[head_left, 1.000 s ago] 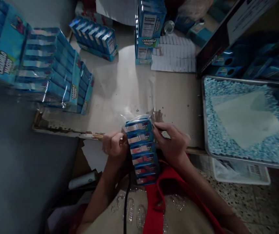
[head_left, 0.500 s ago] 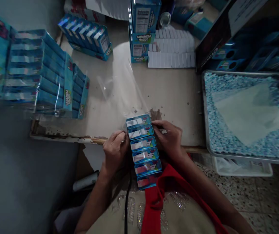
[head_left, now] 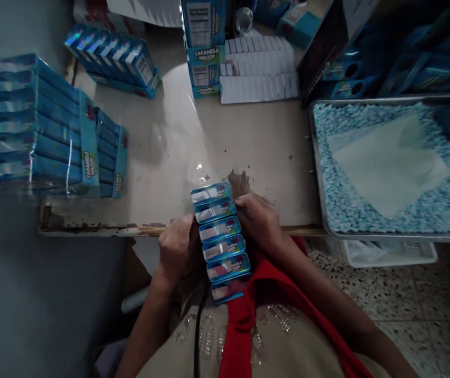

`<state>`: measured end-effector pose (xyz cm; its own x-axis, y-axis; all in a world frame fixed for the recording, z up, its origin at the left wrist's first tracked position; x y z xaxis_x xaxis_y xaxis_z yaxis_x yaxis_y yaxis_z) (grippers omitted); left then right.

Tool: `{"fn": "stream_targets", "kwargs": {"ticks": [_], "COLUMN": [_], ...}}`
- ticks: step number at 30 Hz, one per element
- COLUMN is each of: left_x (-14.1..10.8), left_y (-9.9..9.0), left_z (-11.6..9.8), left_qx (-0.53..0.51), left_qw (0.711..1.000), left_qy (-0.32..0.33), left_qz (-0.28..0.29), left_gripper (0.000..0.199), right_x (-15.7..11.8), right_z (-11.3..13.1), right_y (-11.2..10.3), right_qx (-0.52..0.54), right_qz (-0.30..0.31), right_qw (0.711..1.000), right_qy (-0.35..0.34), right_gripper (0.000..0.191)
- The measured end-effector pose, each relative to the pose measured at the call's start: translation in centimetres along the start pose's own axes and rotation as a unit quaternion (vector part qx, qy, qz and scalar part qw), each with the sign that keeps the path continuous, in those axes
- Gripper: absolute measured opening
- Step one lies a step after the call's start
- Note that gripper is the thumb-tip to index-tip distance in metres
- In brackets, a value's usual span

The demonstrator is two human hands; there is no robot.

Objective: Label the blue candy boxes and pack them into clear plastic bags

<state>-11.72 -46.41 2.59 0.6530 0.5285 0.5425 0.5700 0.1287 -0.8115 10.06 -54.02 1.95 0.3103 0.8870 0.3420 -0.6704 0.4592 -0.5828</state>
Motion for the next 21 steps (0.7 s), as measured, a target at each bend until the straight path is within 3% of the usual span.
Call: {"fn": "stream_targets", "kwargs": {"ticks": [7,16,21], "left_x": [-0.3,0.0,-0.2], "left_y": [-0.2,-1.2,0.4], "left_z": [-1.0,-4.1,-4.5], "left_qx": [-0.03,-0.088,-0.096], "left_qw": [0.999,0.994,0.992], "left_qy": [-0.041,-0.055,-0.075], "left_qz": [0.008,0.038,0.031], "left_gripper": [0.021,0.02,0.021], "right_x": [-2.2,-4.7,-5.6], "right_z": [1.3,1.8,0.9], "right_y": [-1.6,-3.9,-3.9], "right_qx": [-0.004,-0.042,-0.041], "right_qz": [-0.016,-0.028,-0.058], "right_qw": [0.998,0.998,0.997], "right_qy": [-0.061,-0.026,0.018], "right_gripper": [0.016,0.02,0.019]}}
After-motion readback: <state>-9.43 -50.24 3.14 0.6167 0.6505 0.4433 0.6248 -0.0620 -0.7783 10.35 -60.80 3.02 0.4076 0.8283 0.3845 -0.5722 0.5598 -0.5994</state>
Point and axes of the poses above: each hand's wrist, its own x-axis towards the middle knuckle, its own y-axis out of the palm, z = x × y, the point moved 2 cm from there along x, towards the middle knuckle, and after that the axes turned 6 degrees about y, right-handed, at the moved point
